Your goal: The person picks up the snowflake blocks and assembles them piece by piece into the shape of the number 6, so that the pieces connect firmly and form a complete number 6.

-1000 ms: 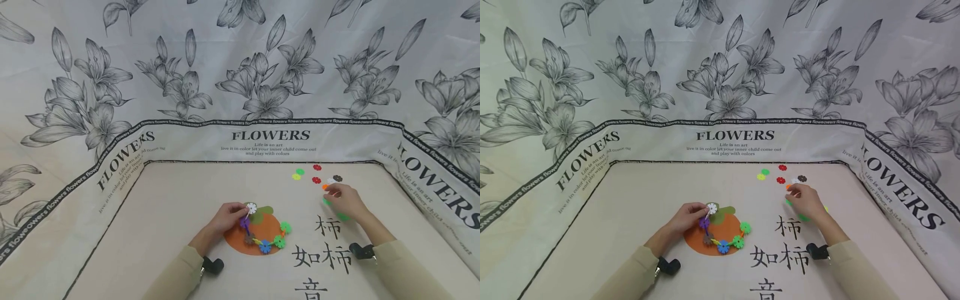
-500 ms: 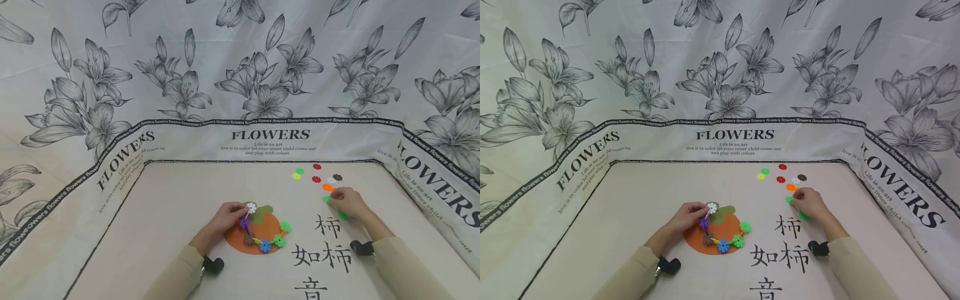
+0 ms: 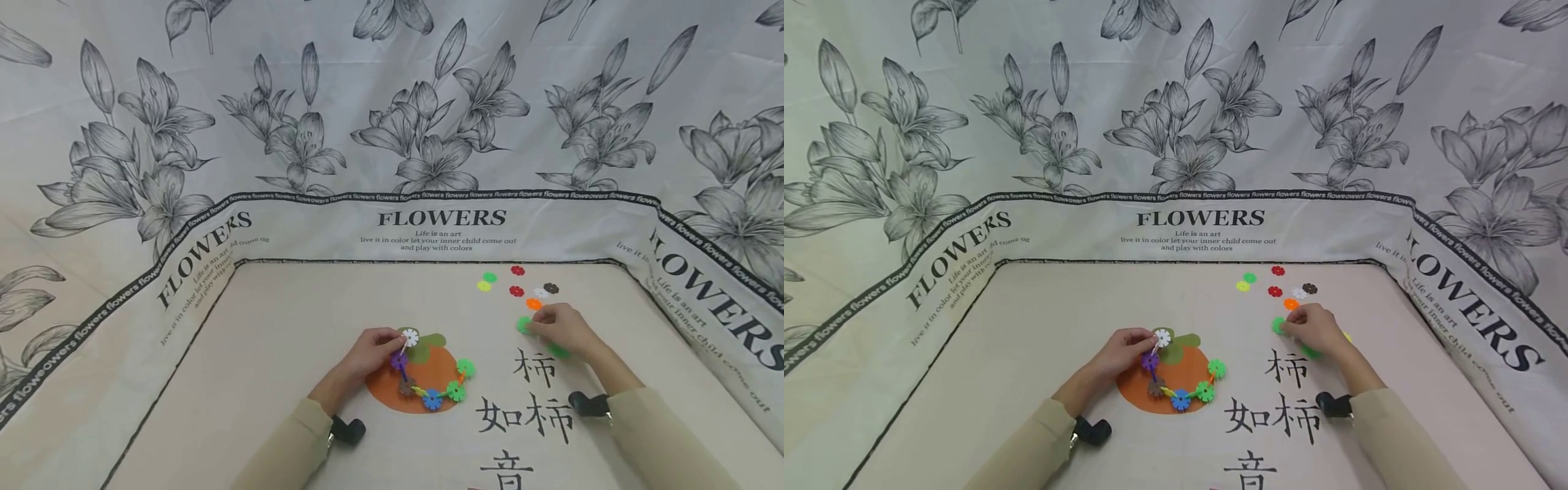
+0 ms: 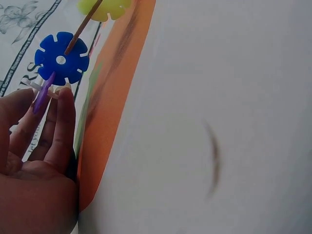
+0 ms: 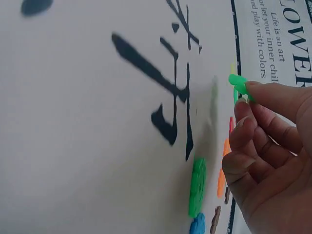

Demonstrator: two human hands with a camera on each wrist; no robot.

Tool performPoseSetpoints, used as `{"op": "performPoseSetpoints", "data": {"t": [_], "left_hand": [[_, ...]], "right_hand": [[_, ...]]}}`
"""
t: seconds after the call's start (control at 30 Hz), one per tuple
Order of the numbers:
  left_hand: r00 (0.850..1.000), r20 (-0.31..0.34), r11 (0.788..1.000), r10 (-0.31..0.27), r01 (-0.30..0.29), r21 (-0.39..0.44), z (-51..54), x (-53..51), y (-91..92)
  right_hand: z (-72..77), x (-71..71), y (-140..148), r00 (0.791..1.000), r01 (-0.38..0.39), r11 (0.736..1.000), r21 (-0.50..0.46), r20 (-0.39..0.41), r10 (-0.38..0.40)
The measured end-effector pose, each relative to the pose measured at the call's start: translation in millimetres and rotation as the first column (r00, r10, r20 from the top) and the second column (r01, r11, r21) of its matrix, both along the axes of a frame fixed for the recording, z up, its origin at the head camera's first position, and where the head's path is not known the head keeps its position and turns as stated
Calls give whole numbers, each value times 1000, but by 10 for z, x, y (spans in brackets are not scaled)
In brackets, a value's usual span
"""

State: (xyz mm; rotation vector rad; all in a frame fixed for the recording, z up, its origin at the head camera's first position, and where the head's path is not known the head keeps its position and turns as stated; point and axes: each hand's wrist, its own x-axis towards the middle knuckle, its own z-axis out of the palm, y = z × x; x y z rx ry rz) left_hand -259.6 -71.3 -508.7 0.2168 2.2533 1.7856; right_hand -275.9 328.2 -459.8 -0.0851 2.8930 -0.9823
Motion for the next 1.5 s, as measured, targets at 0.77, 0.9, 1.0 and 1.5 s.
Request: {"op": "performPoseSetpoints", "data": {"t": [0.77,0.9,1.0,1.5], "left_hand": [[1000,-4,1000,-9,9,-7,0,17,-3],[1000,2,1000,-7,7,-10,13,15,-5],[1000,4,1000,-8,8,-9,24,14,-6],[999,-38,999,-25,26,35,-9,-5,-13]], "right_hand": [[3,32,-1168,942,-334,877,-345,-83,326],[20,47,-1301,920,-391,857,-336,-115,375],[20,46,-1372,899,-437,848,-301,-146,412],[-8,45,-1510,861,-508,837,-203,-163,482]]}}
